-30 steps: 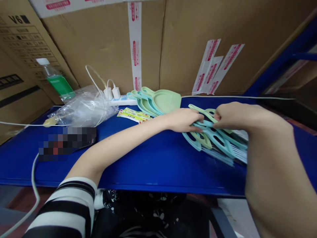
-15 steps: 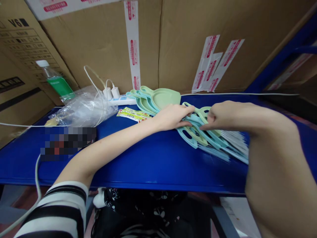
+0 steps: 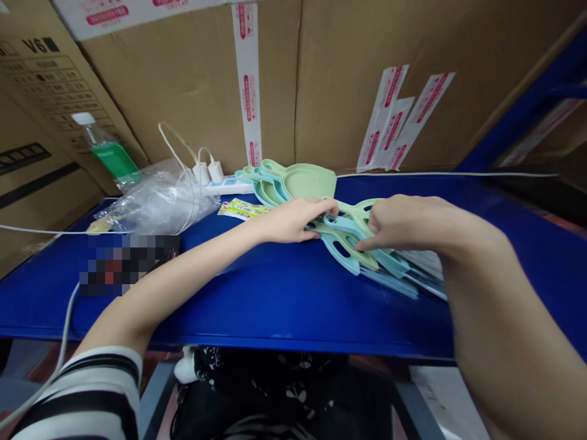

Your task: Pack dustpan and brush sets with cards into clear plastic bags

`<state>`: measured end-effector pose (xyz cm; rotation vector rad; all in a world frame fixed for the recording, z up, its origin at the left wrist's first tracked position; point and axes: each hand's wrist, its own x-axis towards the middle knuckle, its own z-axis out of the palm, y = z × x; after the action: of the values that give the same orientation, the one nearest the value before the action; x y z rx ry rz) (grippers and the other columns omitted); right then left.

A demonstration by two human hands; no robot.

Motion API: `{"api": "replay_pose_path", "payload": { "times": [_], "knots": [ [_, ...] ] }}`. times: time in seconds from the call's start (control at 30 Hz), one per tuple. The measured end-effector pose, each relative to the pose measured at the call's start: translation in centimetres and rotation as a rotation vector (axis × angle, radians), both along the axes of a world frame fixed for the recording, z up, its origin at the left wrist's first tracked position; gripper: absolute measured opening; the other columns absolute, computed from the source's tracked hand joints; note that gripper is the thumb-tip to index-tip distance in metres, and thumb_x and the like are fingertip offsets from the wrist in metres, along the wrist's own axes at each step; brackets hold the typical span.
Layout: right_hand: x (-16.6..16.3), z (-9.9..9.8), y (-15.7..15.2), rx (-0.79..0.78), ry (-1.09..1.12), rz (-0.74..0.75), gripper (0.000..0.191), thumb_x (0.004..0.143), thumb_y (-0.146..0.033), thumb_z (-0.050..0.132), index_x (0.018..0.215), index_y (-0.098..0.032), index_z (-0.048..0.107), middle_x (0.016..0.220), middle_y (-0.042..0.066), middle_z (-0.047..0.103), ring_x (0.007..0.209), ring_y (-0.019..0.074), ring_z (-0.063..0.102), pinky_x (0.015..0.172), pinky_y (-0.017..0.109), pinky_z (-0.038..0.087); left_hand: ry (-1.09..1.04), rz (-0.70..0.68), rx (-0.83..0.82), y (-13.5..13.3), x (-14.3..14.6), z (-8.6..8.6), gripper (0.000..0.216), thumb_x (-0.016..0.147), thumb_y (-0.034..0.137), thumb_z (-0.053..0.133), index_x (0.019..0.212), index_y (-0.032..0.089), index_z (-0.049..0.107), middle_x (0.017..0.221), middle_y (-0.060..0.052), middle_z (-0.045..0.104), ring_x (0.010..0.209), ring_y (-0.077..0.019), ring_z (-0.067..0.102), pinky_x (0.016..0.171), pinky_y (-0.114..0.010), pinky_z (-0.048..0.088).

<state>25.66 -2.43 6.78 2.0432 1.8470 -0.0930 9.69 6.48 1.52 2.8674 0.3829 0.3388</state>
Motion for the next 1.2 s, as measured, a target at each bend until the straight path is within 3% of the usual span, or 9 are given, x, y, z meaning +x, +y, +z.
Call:
{"api": "replay_pose_path", "payload": {
  "times": [0.1,0.23,0.37,0.53,0.63,0.73,0.83,1.0,1.2],
  "knots": [
    [0.0,-0.2,-0.1,0.045,0.011,0.011,0.031,0.074,-0.054,0.063,0.072,-0.023,0.063,0.061,0.005,0.058,0.062,0.0220,0.058,0.052,0.030,0.037,0.016,0.069,0.015,-0.1,-1.0,-0.2,0.037,0.079,0.009,0.061,0.115,0.014,0.049,0.105,-0.010,0.067,0.091,-0.0190,0.063,0.075,-0.029,0.045],
    [0.0,-0.7,-0.1,0.075,-0.010,0.029,0.032,0.070,-0.056,0.066,0.072,-0.024,0.063,0.065,0.006,0.061,0.065,0.0237,0.059,0.052,0.030,0.037,0.024,0.166,0.061,-0.2,-1.5,-0.4,0.024,0.083,0.010,0.060,0.106,0.015,0.053,0.098,-0.008,0.070,0.085,-0.0189,0.066,0.071,-0.028,0.046],
    [-0.2,-1.0,-0.1,0.046,-0.045,0.048,0.027,0.072,-0.048,0.065,0.072,-0.022,0.063,0.072,0.008,0.064,0.065,0.0221,0.059,0.051,0.029,0.036,0.011,0.202,0.052,-0.1,-1.1,-1.0,0.013,0.082,0.013,0.064,0.093,0.016,0.057,0.088,-0.004,0.070,0.080,-0.0177,0.066,0.068,-0.027,0.046],
    [-0.6,-0.9,0.0,0.064,-0.048,0.067,0.017,0.071,-0.039,0.063,0.072,-0.023,0.063,0.067,0.006,0.061,0.061,0.0201,0.057,0.049,0.028,0.035,-0.108,0.291,-0.056,-0.1,-0.8,-2.2,0.014,0.081,0.015,0.066,0.092,0.018,0.057,0.086,0.000,0.070,0.078,-0.0152,0.067,0.068,-0.025,0.048],
    [-0.7,-0.7,0.0,0.039,-0.035,0.060,0.014,0.072,-0.036,0.061,0.067,-0.023,0.061,0.063,0.004,0.059,0.060,0.0196,0.057,0.050,0.028,0.035,-0.084,0.300,-0.089,-0.5,-0.9,-1.7,0.018,0.080,0.018,0.070,0.093,0.017,0.057,0.090,-0.002,0.071,0.081,-0.0162,0.068,0.070,-0.026,0.049],
    [-0.7,-0.7,-0.1,0.029,-0.040,0.056,0.016,0.073,-0.034,0.060,0.063,-0.022,0.057,0.065,0.005,0.059,0.061,0.0192,0.057,0.050,0.028,0.034,0.060,0.325,0.021,-1.2,-1.2,-0.5,0.027,0.079,0.025,0.073,0.099,0.016,0.057,0.095,-0.006,0.071,0.084,-0.0205,0.068,0.071,-0.030,0.049],
    [-0.7,-0.7,0.0,0.017,-0.035,0.085,0.019,0.073,-0.034,0.060,0.060,-0.021,0.056,0.065,0.005,0.059,0.063,0.0197,0.057,0.051,0.028,0.034,0.179,0.393,0.113,-1.8,-1.2,0.1,0.030,0.080,0.019,0.070,0.105,0.014,0.055,0.092,-0.007,0.071,0.083,-0.0224,0.068,0.068,-0.030,0.048],
    [-0.9,-1.0,0.1,0.030,-0.033,0.117,0.020,0.075,-0.034,0.059,0.059,-0.022,0.056,0.062,0.005,0.058,0.066,0.0214,0.058,0.054,0.030,0.035,0.136,0.406,-0.057,-1.6,-1.1,-0.4,0.030,0.079,0.008,0.065,0.105,0.013,0.050,0.083,-0.003,0.068,0.074,-0.0178,0.065,0.065,-0.027,0.047],
    [-1.0,-1.1,0.2,0.037,-0.051,0.081,0.024,0.076,-0.035,0.059,0.057,-0.022,0.052,0.065,0.006,0.059,0.065,0.0210,0.057,0.052,0.029,0.034,0.174,0.451,0.069,-1.4,-1.1,-0.9,0.030,0.079,0.014,0.065,0.105,0.011,0.052,0.107,-0.013,0.063,0.094,-0.0237,0.064,0.079,-0.035,0.051]
  ]
}}
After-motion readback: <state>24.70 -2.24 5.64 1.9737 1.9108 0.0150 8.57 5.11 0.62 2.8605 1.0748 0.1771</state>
